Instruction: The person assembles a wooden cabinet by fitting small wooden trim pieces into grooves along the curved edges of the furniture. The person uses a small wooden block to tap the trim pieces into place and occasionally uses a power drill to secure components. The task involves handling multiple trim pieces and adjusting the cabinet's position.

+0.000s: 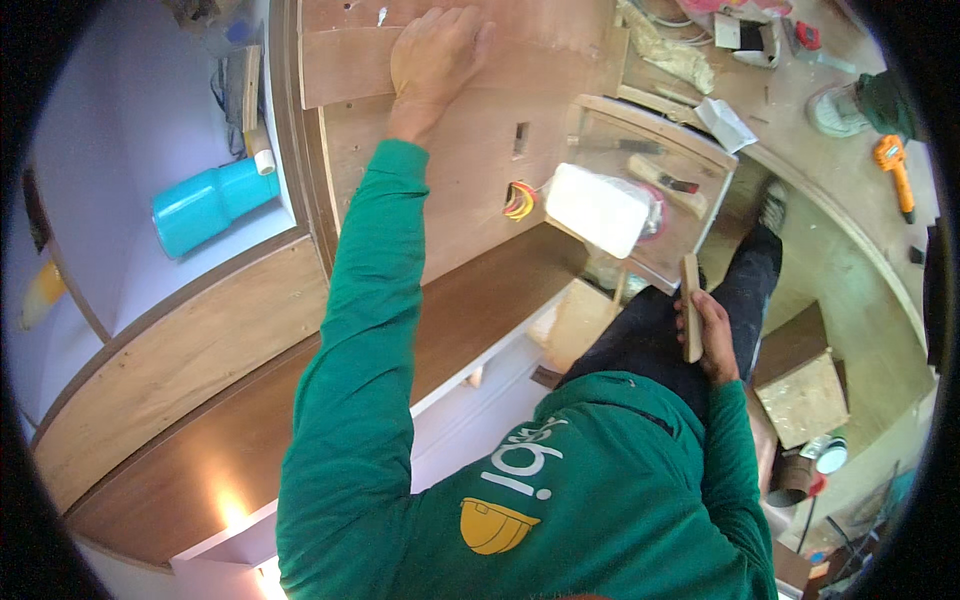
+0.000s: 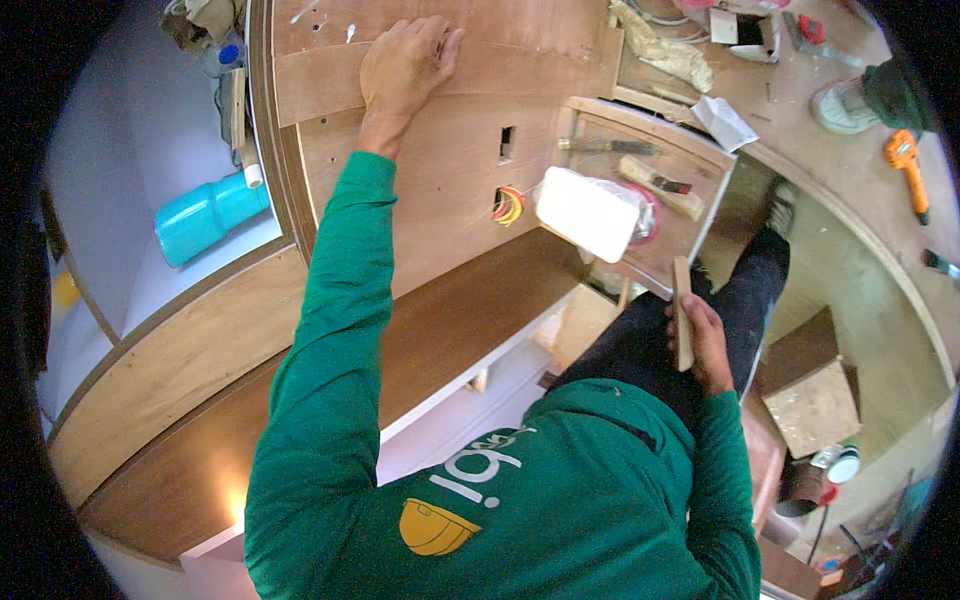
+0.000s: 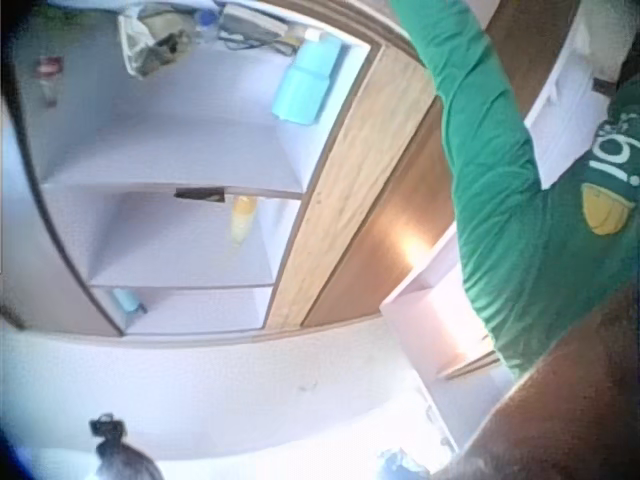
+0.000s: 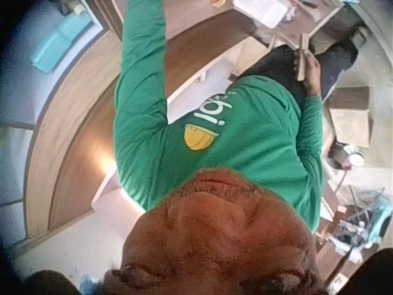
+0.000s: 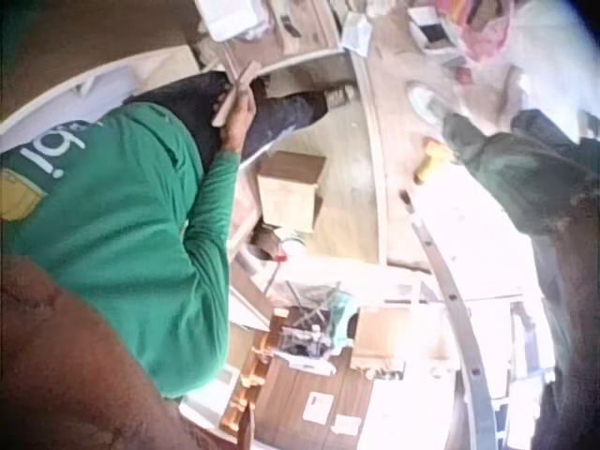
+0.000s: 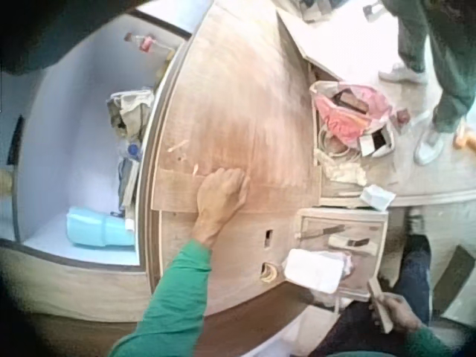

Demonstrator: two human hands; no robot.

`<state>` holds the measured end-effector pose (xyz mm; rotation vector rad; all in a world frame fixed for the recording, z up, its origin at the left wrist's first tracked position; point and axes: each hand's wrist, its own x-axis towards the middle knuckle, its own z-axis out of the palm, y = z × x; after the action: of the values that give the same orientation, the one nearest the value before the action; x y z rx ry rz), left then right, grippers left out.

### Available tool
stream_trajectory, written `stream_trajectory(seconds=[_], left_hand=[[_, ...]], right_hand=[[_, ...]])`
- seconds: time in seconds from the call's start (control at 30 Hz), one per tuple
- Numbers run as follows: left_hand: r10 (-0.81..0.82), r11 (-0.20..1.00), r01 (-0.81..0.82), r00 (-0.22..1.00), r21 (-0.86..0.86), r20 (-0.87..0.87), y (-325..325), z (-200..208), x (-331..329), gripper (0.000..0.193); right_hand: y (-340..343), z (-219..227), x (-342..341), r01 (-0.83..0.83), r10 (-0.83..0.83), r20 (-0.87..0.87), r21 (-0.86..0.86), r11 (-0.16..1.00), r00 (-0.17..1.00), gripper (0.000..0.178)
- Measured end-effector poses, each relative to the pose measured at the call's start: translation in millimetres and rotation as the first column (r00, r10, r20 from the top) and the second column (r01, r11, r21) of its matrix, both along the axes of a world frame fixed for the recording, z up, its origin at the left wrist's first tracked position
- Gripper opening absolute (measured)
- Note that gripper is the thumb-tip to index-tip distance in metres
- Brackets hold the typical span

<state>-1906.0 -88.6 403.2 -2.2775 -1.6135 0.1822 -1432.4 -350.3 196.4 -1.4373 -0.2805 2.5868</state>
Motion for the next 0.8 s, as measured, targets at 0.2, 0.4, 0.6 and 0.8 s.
stream_trajectory(seconds=[0.2,0.4,0.6,0.8], left_hand=[[0.063,0.998,-0.064,0.994,-0.005,-0.087,-5,3,8,0.024],[0.093,0.996,-0.093,0.986,0.004,-0.137,-6,-4,2,0.025],[0.104,0.995,-0.103,0.986,0.014,-0.129,-4,-4,10,0.026],[0.122,0.992,-0.123,0.977,0.002,-0.174,-4,-4,10,0.027]], right_hand=[[-39,-30,25,0.121,-0.124,-0.002,-0.213,0.970,0.992,0.048],[-59,-47,40,0.236,-0.243,0.017,-0.300,0.924,0.970,0.052],[-53,-48,48,0.282,-0.296,0.017,-0.357,0.891,0.955,0.050],[-42,-46,58,0.276,-0.301,-0.018,-0.354,0.894,0.953,0.050]])
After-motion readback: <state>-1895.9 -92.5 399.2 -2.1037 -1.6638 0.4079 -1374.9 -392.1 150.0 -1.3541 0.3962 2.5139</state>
